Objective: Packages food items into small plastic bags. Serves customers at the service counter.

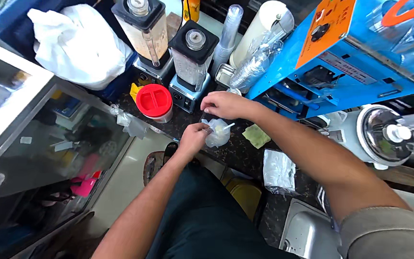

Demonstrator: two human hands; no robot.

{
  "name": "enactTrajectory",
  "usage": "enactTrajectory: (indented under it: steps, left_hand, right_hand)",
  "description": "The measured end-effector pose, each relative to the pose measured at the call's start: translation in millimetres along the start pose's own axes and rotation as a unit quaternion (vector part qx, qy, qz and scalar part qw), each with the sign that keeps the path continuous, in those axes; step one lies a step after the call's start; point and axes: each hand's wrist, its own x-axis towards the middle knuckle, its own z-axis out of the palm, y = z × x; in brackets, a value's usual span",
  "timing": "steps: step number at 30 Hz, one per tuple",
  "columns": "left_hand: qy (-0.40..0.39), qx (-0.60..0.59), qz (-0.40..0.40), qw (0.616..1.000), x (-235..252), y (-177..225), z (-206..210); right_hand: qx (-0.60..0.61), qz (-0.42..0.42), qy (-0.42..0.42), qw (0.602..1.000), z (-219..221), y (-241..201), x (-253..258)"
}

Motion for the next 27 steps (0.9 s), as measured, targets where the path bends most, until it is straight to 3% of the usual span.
enactTrajectory:
  steps: [2,4,6,9,12,17,19,22,25,27]
  left_hand:
    - [-0.041,-0.232,-0.109,0.966,2,-8,-3]
    - [-0.069,-0.329,-0.185,0.923,4,-12,-7]
    - [-0.088,-0.327,-0.195,0.921,4,-12,-7]
    - [-0.049,-0.280,-0.128,0.950,2,-10,-5]
    - [-0.067,-0.358,-0.180,0.914,6,-7,-5]
    - [-0.232,-0.318,-0.257,0.883,7,3,-13]
    - [-0.262,-0.313,-0.263,0.874,13,6,-20]
    - [-0.309,-0.288,-0.265,0.867,21,9,-28]
    - [-0.362,-0.217,-0.247,0.872,28,7,-29]
    - [-0.378,-0.170,-0.235,0.879,31,7,-29]
  right_hand:
    - [0.070,0.039,0.121,0.989,-2,-19,-37]
    - [0.149,0.101,0.184,0.966,18,-40,-73]
    - [0.214,0.163,0.190,0.944,52,-48,-93]
    - [0.226,0.225,0.209,0.924,95,-53,-94]
    - [0.166,0.245,0.239,0.925,119,-62,-90]
    - [0.084,0.204,0.293,0.930,139,-58,-84]
    - [0.089,0.197,0.332,0.918,137,-59,-89]
    - [0.254,0.258,0.425,0.830,132,-77,-100]
    - [0.490,0.349,0.358,0.714,129,-88,-95]
    - [0.490,0.375,0.362,0.698,134,-92,-85]
